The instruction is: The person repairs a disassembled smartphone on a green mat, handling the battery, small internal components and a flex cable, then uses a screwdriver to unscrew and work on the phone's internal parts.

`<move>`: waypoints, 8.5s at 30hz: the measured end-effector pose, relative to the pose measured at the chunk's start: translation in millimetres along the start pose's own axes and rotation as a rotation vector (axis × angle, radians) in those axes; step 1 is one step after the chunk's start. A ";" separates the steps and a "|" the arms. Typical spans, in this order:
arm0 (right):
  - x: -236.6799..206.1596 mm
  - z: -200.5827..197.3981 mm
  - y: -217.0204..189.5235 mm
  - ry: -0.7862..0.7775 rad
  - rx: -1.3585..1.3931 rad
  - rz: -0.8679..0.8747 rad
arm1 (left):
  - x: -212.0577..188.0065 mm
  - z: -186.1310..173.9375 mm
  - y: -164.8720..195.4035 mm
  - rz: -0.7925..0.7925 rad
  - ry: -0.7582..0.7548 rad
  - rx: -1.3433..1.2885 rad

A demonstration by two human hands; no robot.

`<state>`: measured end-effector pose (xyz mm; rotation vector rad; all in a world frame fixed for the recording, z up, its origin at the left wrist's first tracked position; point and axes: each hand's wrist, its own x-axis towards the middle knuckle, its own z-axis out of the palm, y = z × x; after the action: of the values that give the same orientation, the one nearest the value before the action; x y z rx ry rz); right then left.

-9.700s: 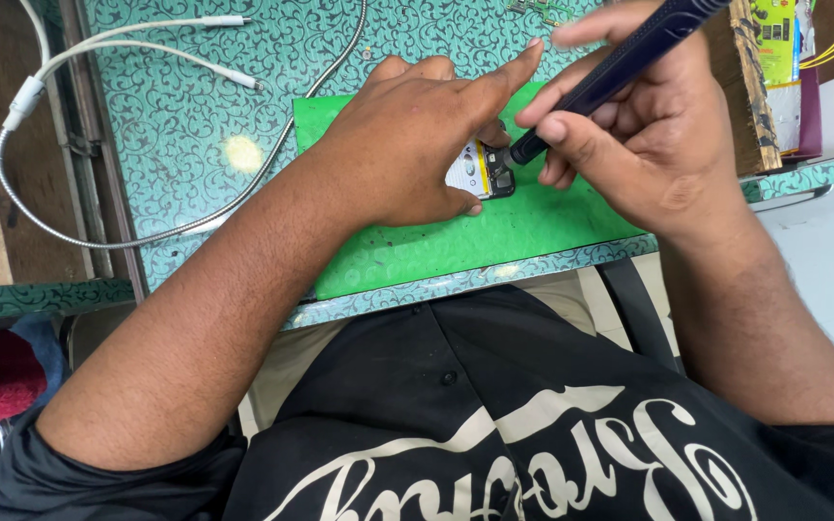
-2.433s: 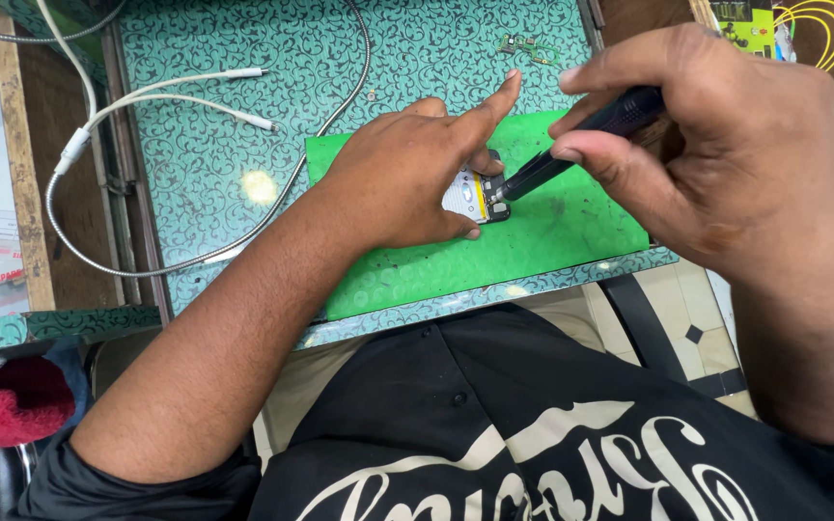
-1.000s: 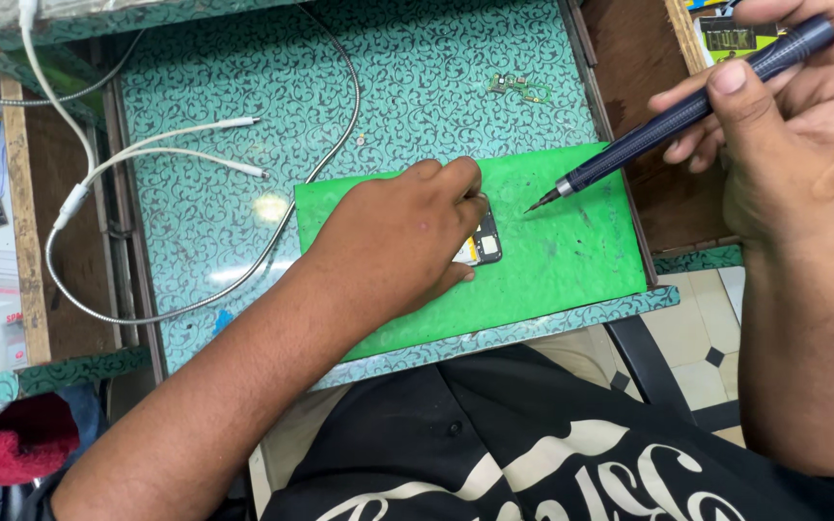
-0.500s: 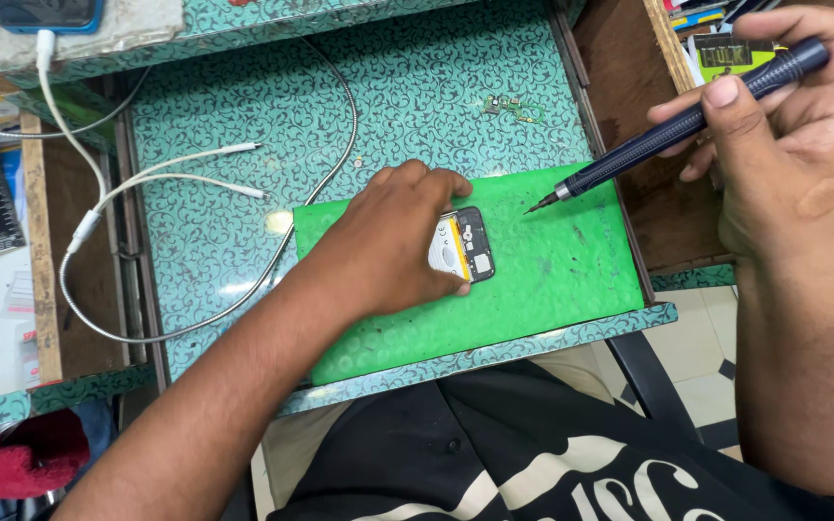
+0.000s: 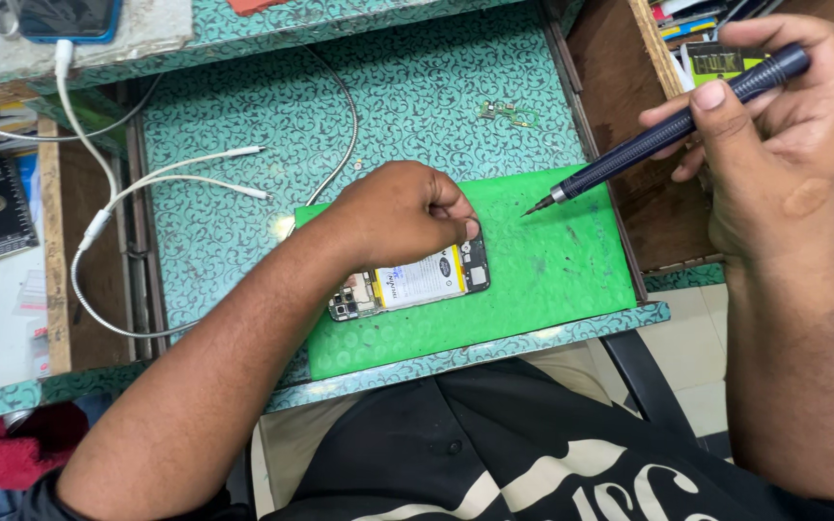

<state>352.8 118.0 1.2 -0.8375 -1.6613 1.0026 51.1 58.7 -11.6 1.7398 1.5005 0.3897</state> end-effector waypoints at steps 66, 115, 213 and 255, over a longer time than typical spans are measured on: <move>-2.3 -14.7 23.2 -0.058 -0.023 -0.010 | 12.8 -25.8 -47.0 0.274 0.776 0.556; 2.1 0.9 4.8 -0.032 0.048 0.059 | -3.0 -4.9 -8.2 0.425 0.302 0.368; 27.3 66.4 -88.3 -0.439 -0.858 -0.571 | -68.2 36.1 20.3 0.287 0.477 0.698; 36.1 63.4 -85.1 -0.407 -0.966 -0.563 | -68.5 38.3 18.1 0.280 0.488 0.668</move>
<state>276.4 99.6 81.1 -0.6847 -2.5900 -0.0921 72.3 -18.9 -5.5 2.5327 1.8709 0.5215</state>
